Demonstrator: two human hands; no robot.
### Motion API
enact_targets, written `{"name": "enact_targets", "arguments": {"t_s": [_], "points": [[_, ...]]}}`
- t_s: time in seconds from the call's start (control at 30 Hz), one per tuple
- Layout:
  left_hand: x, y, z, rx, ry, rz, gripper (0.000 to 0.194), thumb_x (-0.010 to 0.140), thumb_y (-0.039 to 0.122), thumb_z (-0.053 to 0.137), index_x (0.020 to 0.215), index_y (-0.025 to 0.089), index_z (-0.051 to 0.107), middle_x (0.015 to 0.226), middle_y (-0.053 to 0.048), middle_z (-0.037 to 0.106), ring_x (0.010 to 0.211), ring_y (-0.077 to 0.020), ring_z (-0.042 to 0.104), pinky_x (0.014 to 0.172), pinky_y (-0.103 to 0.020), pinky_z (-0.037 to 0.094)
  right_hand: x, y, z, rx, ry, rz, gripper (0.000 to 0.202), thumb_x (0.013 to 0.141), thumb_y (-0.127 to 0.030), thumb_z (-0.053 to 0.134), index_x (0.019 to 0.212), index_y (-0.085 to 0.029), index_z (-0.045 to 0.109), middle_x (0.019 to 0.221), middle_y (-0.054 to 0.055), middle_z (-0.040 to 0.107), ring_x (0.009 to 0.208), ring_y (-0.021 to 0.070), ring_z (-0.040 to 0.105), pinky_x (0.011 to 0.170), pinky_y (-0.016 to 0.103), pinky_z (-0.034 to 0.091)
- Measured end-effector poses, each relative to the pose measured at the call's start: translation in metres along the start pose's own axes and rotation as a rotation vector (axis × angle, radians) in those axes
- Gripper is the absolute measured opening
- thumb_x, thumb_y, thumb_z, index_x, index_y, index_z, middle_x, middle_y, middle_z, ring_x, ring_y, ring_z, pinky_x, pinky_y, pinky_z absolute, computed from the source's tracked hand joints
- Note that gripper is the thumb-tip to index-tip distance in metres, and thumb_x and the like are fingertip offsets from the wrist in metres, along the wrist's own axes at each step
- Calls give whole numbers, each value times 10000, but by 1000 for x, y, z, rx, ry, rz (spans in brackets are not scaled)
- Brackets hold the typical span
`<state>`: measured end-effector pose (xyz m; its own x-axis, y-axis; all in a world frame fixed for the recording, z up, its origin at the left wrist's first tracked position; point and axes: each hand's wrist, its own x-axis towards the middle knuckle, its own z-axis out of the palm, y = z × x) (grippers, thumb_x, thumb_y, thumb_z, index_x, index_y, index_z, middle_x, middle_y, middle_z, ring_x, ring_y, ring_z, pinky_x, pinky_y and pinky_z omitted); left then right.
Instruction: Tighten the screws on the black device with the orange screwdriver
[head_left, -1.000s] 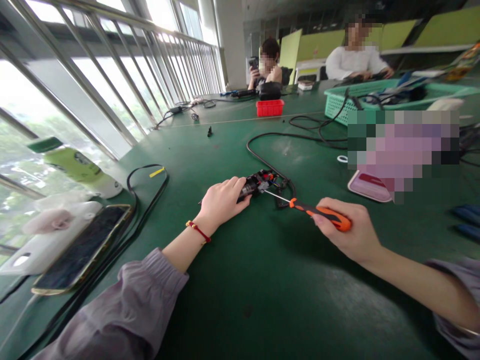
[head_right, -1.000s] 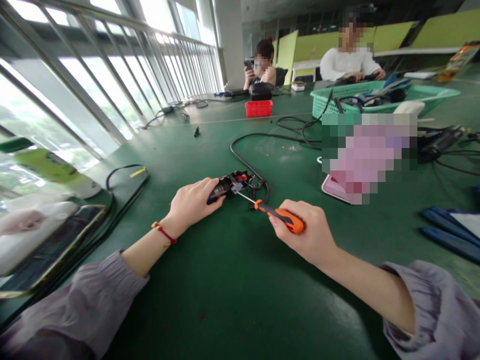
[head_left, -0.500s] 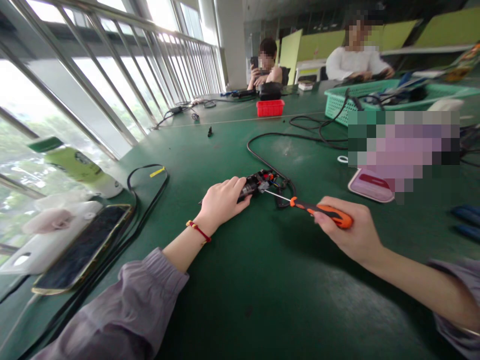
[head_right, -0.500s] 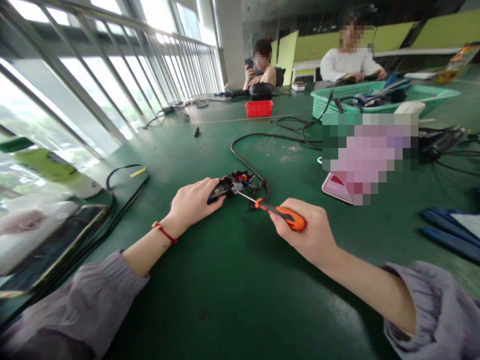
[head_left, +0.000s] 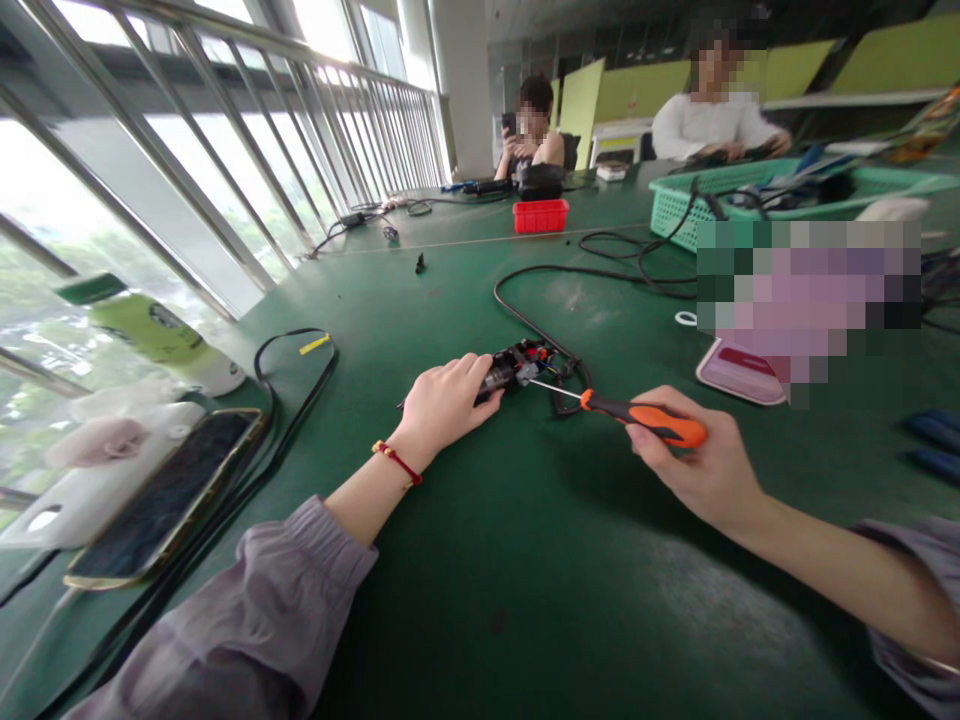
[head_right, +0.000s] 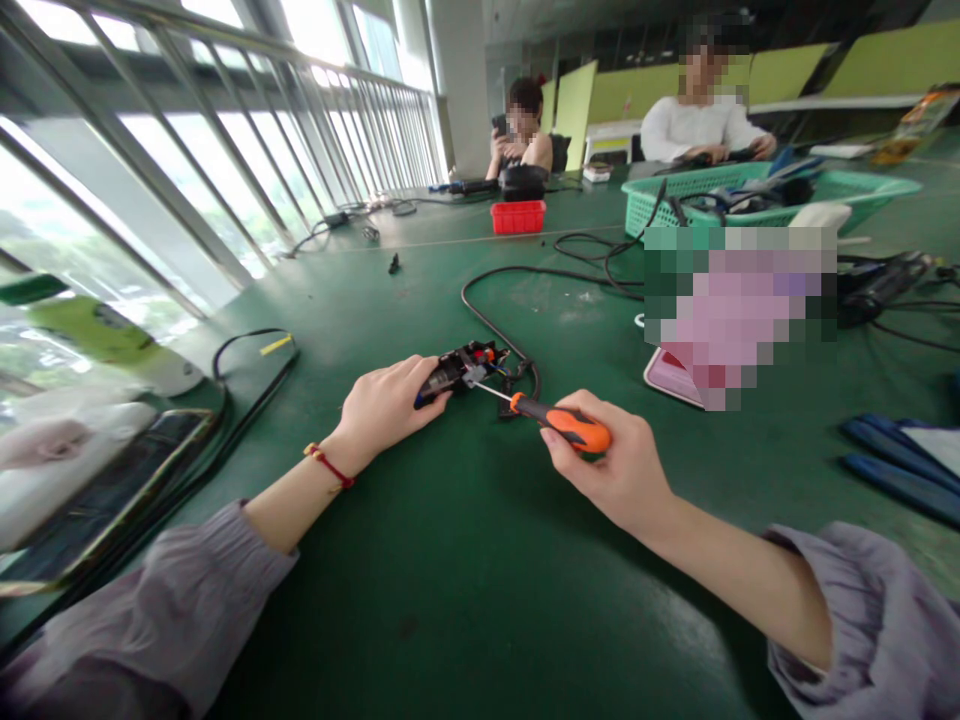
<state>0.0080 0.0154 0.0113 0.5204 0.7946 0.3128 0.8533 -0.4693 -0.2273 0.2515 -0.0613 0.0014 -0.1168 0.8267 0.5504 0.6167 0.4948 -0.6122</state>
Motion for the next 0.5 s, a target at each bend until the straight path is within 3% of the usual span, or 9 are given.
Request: {"name": "enact_targets", "arguments": {"t_s": [0.1, 0.27, 0.43, 0.5], "points": [[0, 0, 0, -10, -6, -8, 343, 857, 391, 384, 1095, 170, 494, 940, -56, 609, 806, -186, 598, 598, -276, 428, 0, 1, 0, 36, 3, 6, 36, 775, -243, 535, 788, -217, 514, 647, -22, 545, 553, 112, 511, 525, 249, 403], [0, 0, 0, -9, -5, -1, 341, 856, 392, 389, 1092, 171, 497, 937, -52, 609, 802, -187, 600, 595, -273, 423, 1, -1, 0, -71, -48, -54, 183, 760, -246, 535, 592, -208, 475, 493, -41, 439, 446, 93, 418, 465, 252, 332], [0, 0, 0, -7, 1, 3, 343, 858, 394, 389, 1095, 170, 495, 936, -52, 608, 800, -189, 598, 589, -274, 418, 1, 1, 0, 10, 21, -16, 38, 755, -229, 545, 764, -214, 511, 664, -9, 545, 581, 127, 507, 539, 262, 393], [0, 0, 0, -9, -2, -1, 339, 857, 394, 390, 1090, 173, 498, 930, -51, 609, 800, -187, 599, 595, -275, 419, 2, 1, 0, 9, 10, -27, 37, 749, -223, 544, 749, -216, 508, 651, -12, 536, 569, 123, 496, 528, 261, 387]]}}
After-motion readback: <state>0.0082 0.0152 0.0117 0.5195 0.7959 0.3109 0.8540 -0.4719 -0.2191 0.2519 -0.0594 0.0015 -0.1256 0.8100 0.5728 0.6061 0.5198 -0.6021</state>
